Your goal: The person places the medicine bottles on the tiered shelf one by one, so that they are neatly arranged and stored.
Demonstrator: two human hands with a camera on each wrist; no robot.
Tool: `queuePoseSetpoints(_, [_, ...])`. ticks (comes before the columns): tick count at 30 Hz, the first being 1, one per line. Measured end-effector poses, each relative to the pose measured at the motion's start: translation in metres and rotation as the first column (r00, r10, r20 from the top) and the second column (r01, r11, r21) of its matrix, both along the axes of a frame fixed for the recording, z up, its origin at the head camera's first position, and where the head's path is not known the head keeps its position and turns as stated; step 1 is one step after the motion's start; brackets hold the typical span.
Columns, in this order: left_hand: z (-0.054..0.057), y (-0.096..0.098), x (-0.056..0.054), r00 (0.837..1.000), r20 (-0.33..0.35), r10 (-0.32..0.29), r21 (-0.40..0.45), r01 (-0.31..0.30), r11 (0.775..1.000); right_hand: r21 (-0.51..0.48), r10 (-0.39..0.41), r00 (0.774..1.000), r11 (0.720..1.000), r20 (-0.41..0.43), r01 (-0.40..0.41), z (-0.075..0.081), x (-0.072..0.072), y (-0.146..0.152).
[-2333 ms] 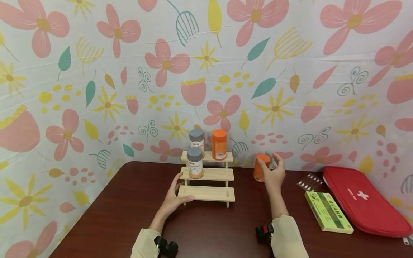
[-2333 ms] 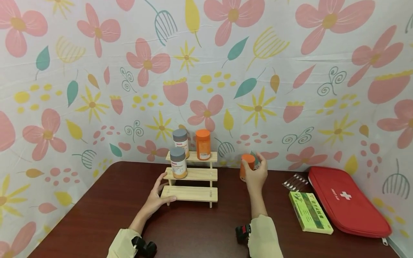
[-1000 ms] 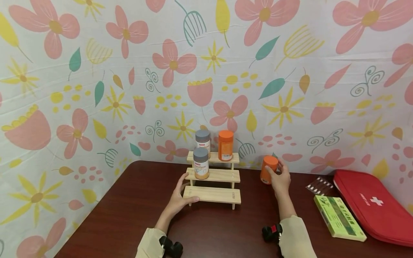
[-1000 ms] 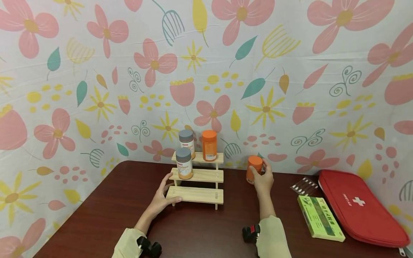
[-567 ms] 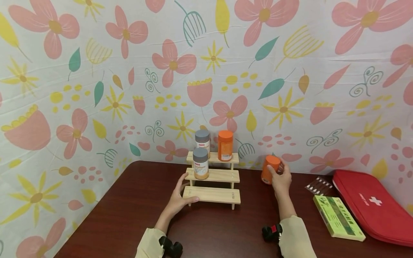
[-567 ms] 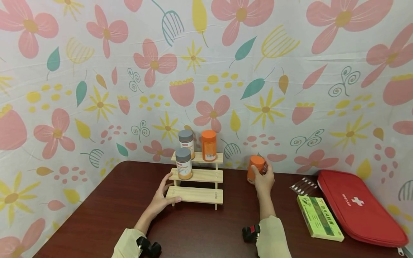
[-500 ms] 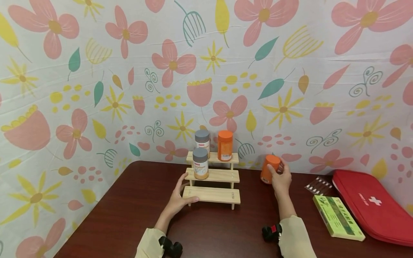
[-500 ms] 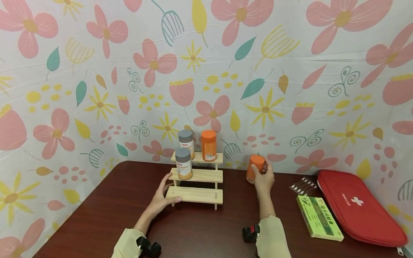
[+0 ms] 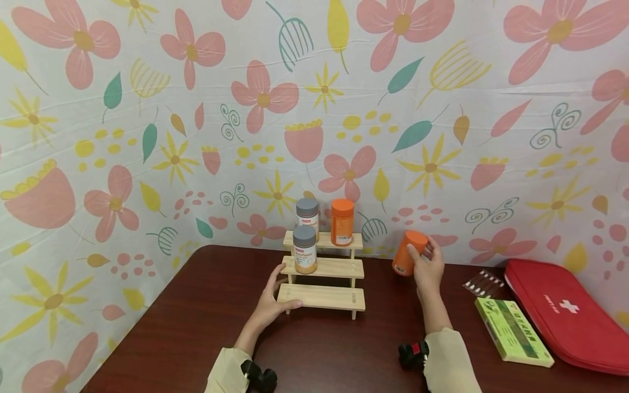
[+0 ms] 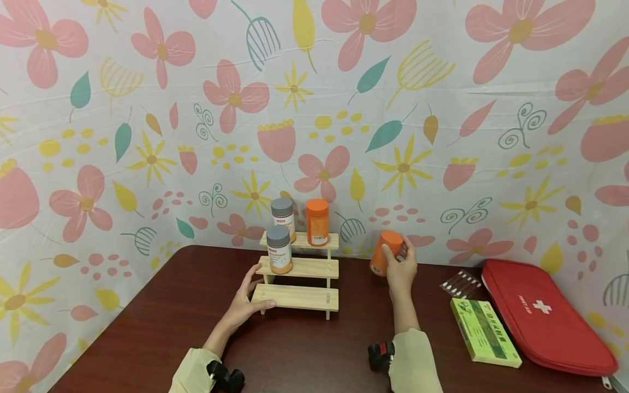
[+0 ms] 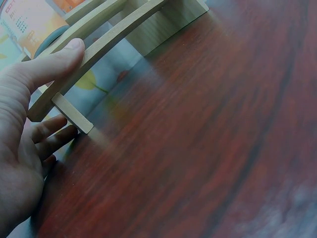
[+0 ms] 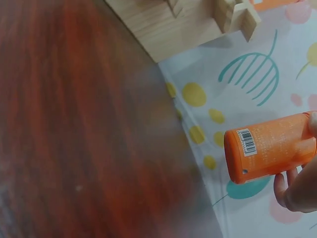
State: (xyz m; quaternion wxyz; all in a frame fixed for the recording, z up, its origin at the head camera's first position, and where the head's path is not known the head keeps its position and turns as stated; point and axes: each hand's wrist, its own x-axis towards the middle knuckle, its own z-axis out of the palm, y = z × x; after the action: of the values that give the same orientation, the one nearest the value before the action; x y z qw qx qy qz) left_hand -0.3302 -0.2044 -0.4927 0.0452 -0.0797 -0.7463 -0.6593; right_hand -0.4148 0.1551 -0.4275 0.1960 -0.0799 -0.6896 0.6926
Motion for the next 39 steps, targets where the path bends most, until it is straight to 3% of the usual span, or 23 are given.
queuePoseSetpoints(19, [-0.001, 0.001, 0.0, 1.0, -0.014, 0.014, -0.015, -0.015, 1.0, -0.027, 0.057, 0.998, 0.998, -0.037, -0.058, 0.038, 0.018, -0.014])
queuePoseSetpoints(32, [-0.002, 0.0, -0.001, 1.0, -0.005, 0.007, -0.013, -0.007, 1.0, -0.007, 0.182, 0.979, 0.983, -0.089, -0.183, 0.056, 0.032, -0.026])
queuePoseSetpoints(39, [-0.002, 0.0, -0.001, 1.0, -0.016, 0.008, -0.013, -0.008, 1.0, 0.067, 0.269, 0.958, 0.962, -0.1, -0.263, 0.057, 0.034, -0.039])
